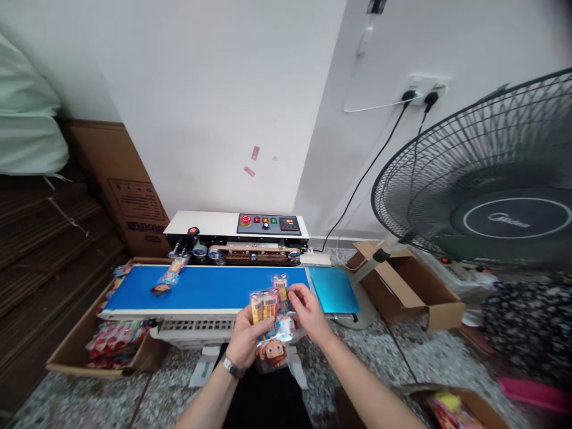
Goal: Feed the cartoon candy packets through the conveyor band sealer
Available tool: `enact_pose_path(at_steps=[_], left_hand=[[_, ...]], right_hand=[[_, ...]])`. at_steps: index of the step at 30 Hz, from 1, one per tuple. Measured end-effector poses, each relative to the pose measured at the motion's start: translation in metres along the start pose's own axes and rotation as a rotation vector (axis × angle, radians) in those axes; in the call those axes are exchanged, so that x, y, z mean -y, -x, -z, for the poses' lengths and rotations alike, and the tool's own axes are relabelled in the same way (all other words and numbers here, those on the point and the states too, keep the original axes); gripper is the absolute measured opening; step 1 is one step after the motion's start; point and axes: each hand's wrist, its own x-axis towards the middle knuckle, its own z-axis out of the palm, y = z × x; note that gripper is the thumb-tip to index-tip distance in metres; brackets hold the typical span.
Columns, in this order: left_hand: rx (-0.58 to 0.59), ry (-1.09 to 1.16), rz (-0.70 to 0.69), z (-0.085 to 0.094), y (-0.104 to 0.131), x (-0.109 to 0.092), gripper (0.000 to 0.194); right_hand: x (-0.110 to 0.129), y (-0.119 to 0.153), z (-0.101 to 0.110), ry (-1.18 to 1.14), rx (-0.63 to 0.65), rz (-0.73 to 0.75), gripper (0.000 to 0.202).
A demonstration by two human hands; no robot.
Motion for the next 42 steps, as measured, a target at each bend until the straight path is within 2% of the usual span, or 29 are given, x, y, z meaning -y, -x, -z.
enact_pose_path(at_steps=[3, 5, 7, 9, 14, 17, 22, 27, 29, 32, 36, 39, 42], left_hand=[[0.041, -0.026, -0.019, -0.001, 0.003, -0.001, 0.036], [0.049, -0.053, -0.024, 0.002, 0.006, -0.003, 0.035], [0.045, -0.073, -0.030, 0.005, 0.008, -0.006, 0.035], [0.029, -0.087, -0.039, 0.007, 0.010, -0.008, 0.036], [0.021, -0.090, -0.057, 0.007, 0.013, -0.010, 0.032], [0.004, -0.084, -0.037, 0.007, 0.015, -0.007, 0.031], [0.008, -0.069, -0.032, 0.008, 0.019, -0.007, 0.035], [0.031, -0.091, -0.044, 0.009, 0.023, -0.011, 0.028], [0.026, -0.063, -0.042, 0.009, 0.023, -0.013, 0.029], [-0.006, 0.004, -0.038, 0.007, 0.022, -0.016, 0.035], [-0.053, 0.054, -0.036, 0.008, 0.018, -0.015, 0.036], [-0.144, 0.068, -0.019, 0.015, 0.016, -0.010, 0.036], [-0.225, 0.066, 0.025, 0.025, 0.015, -0.003, 0.034]], right_hand=[[0.022, 0.010, -0.004, -0.022, 0.053, 0.058, 0.034], [0.040, 0.008, 0.000, 0.060, 0.141, 0.152, 0.043], [0.057, 0.003, 0.005, 0.202, 0.234, 0.256, 0.039], [0.068, 0.000, 0.007, 0.302, 0.269, 0.329, 0.033], [0.071, -0.002, 0.001, 0.375, 0.272, 0.452, 0.029], [0.068, 0.000, 0.000, 0.409, 0.293, 0.475, 0.028], [0.071, 0.005, 0.003, 0.347, 0.269, 0.364, 0.033], [0.073, 0.008, 0.000, 0.298, 0.306, 0.360, 0.024], [0.069, 0.010, -0.005, 0.216, 0.275, 0.269, 0.026], [0.056, 0.015, -0.017, 0.003, 0.168, 0.087, 0.042], [0.037, 0.018, -0.030, -0.089, 0.167, -0.015, 0.024], [0.020, 0.005, -0.019, -0.060, 0.052, -0.028, 0.025], [-0.007, -0.018, 0.012, 0.045, -0.163, -0.089, 0.030]])
